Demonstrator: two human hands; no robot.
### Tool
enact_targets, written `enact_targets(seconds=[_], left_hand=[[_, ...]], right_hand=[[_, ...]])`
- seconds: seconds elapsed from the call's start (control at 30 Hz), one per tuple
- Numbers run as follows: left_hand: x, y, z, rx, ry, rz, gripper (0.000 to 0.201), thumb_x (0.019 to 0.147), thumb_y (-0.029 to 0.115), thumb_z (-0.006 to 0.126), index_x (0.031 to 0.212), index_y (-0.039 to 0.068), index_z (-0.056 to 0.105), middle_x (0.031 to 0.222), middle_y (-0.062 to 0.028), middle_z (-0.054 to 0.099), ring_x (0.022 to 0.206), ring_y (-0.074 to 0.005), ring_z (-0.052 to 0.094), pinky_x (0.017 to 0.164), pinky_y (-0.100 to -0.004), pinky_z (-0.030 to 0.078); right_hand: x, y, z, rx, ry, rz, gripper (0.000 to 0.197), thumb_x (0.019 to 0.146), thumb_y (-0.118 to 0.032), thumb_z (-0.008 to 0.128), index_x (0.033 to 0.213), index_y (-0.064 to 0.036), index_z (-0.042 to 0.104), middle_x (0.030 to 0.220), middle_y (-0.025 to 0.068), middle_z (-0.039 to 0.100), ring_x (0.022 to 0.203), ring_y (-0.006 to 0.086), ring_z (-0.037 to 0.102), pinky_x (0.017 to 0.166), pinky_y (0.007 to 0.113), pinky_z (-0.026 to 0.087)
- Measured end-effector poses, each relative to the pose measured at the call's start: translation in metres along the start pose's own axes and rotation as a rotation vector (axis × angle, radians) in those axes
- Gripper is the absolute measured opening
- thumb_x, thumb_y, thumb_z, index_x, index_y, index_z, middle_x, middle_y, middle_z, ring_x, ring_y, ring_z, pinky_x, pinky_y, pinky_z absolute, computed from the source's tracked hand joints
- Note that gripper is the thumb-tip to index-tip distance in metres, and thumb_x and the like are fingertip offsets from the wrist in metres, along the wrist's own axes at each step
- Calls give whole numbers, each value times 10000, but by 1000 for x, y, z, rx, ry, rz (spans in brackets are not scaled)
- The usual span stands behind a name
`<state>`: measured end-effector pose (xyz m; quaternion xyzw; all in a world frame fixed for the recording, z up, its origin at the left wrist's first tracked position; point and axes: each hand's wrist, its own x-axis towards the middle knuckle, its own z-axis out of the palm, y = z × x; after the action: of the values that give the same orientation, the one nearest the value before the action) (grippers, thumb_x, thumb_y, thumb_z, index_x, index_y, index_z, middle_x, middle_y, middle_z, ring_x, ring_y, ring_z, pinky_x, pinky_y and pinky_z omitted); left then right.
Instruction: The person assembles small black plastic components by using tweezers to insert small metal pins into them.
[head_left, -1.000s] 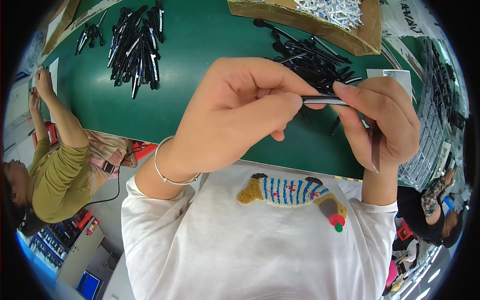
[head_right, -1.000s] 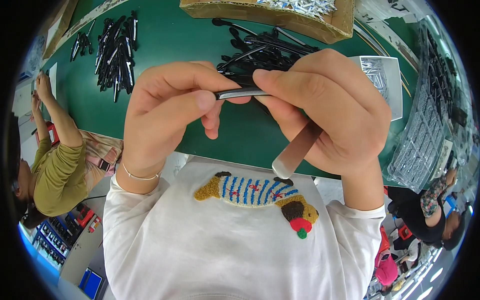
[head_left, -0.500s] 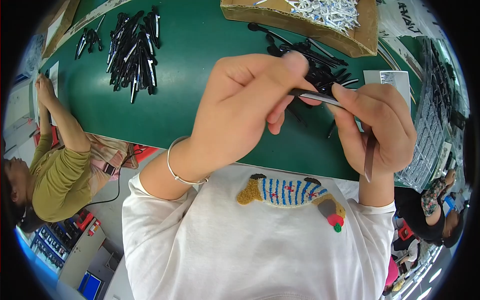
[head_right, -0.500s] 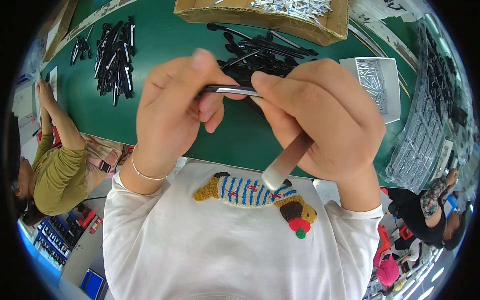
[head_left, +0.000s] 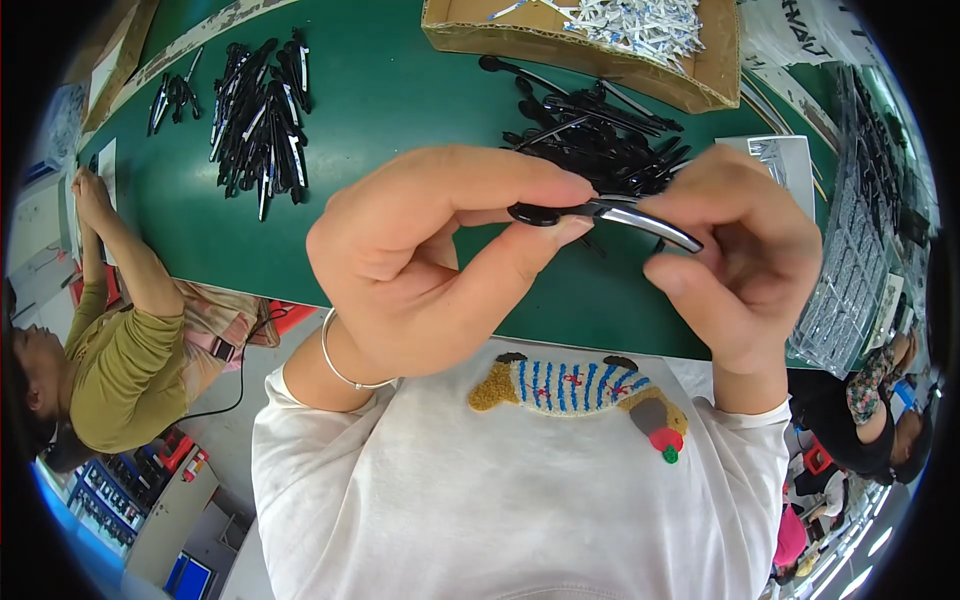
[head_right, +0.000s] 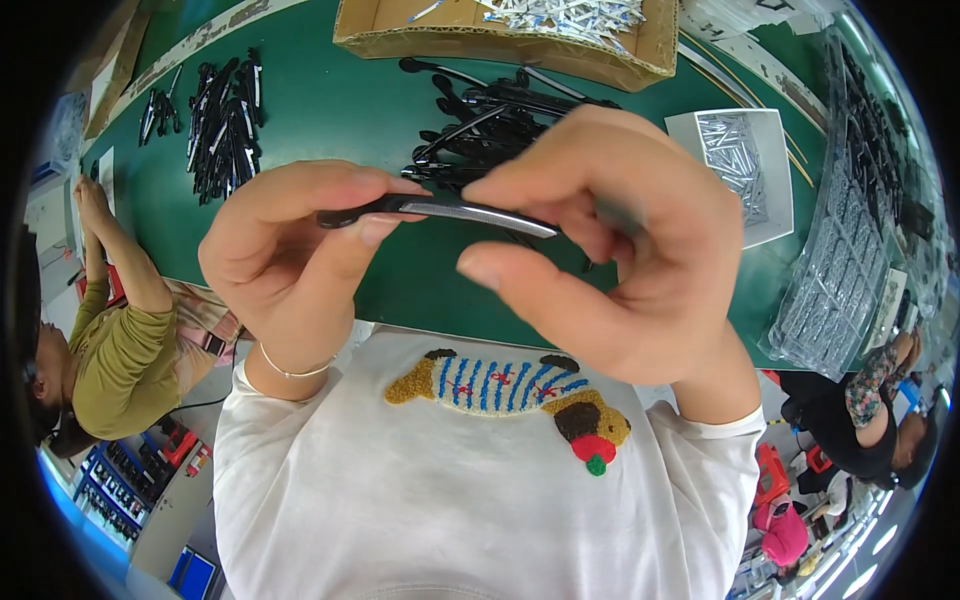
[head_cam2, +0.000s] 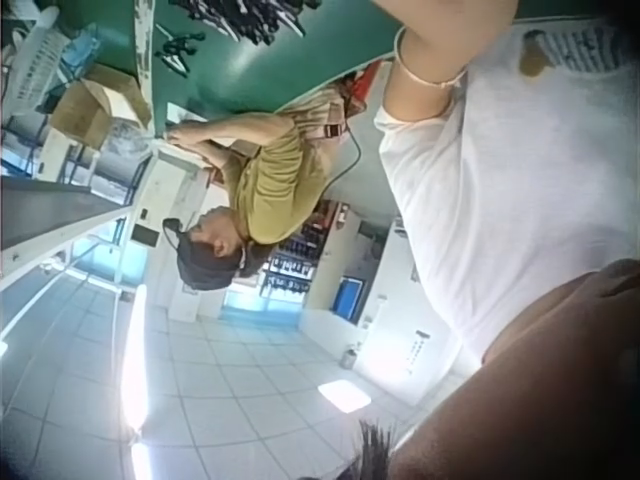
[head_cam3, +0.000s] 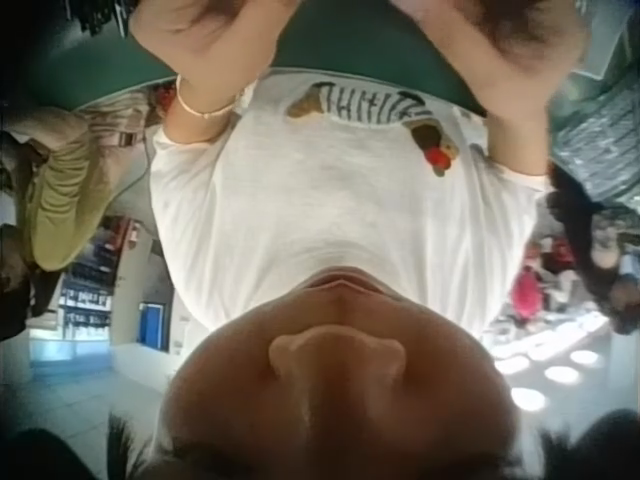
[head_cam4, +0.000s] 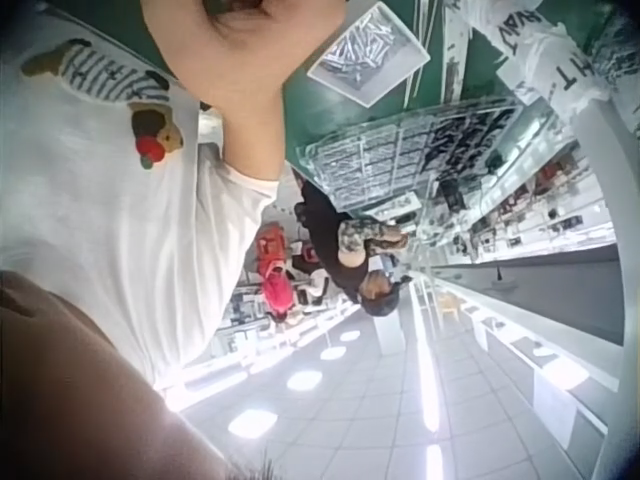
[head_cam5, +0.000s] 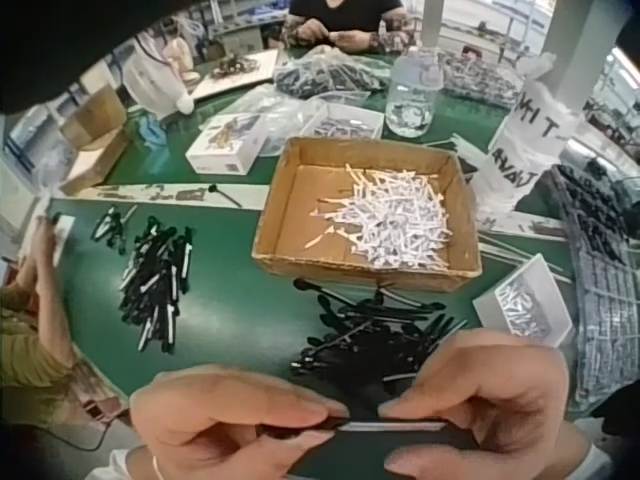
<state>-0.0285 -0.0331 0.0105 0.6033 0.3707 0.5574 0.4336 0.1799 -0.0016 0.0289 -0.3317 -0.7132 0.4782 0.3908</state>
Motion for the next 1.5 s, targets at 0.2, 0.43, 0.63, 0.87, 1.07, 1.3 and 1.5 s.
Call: enact_targets(seconds=[0.2, 0.43, 0.63, 0.87, 1.07, 1.3, 1.5], left_hand=[[5, -1, -6, 324, -152, 174, 197, 719, -126, 622, 914, -99, 613, 872, -196, 655, 770, -247, 664, 688, -288, 524], [3, 1, -6, 316, -154, 138, 187, 706, -120, 631, 892, -96, 623, 857, -188, 663, 760, -230, 659, 683, -279, 521], [8, 2, -3, 334, -176, 148, 187, 706, -117, 634, 891, -93, 622, 861, -187, 664, 752, -227, 662, 678, -276, 523], [9, 1, -1, 231, -177, 88, 177, 717, -104, 643, 892, -85, 624, 854, -186, 664, 748, -220, 659, 669, -267, 518], [11, 6, 1, 262, -207, 72, 179, 722, -102, 652, 898, -85, 622, 853, -174, 662, 772, -208, 654, 688, -261, 510], [7, -4, 2, 202, -99, 99, 221, 687, -78, 676, 896, -4, 675, 802, -102, 683, 658, -160, 642, 582, -223, 485], [5, -3, 4, 148, -51, 57, 208, 691, -81, 669, 886, -8, 675, 803, -107, 679, 670, -163, 649, 580, -232, 494]], right_hand=[[15, -5, 8, 323, -62, 425, 78, 746, -13, 669, 775, 23, 606, 730, 48, 567, 630, 79, 480, 542, 195, 334], [15, -1, 2, 343, -126, 526, 81, 744, -32, 658, 719, 16, 598, 676, 37, 577, 582, 68, 487, 515, 205, 338], [16, 3, 5, 429, -125, 536, 91, 743, -53, 641, 700, 0, 582, 628, 39, 562, 540, 67, 475, 493, 202, 328], [11, 3, 3, 534, -65, 540, 129, 768, -88, 643, 703, 0, 575, 624, 40, 552, 548, 70, 477, 486, 201, 323], [10, 7, 0, 389, -163, 391, 149, 799, -98, 626, 697, -6, 569, 603, 22, 531, 516, 71, 466, 462, 208, 315], [12, -3, 5, 564, -3, 536, 143, 825, -117, 607, 739, -2, 598, 654, 31, 578, 532, 40, 453, 471, 194, 309], [7, -7, 2, 389, -1, 430, 65, 804, -51, 617, 799, 13, 607, 758, 24, 588, 652, 43, 493, 551, 170, 343]])
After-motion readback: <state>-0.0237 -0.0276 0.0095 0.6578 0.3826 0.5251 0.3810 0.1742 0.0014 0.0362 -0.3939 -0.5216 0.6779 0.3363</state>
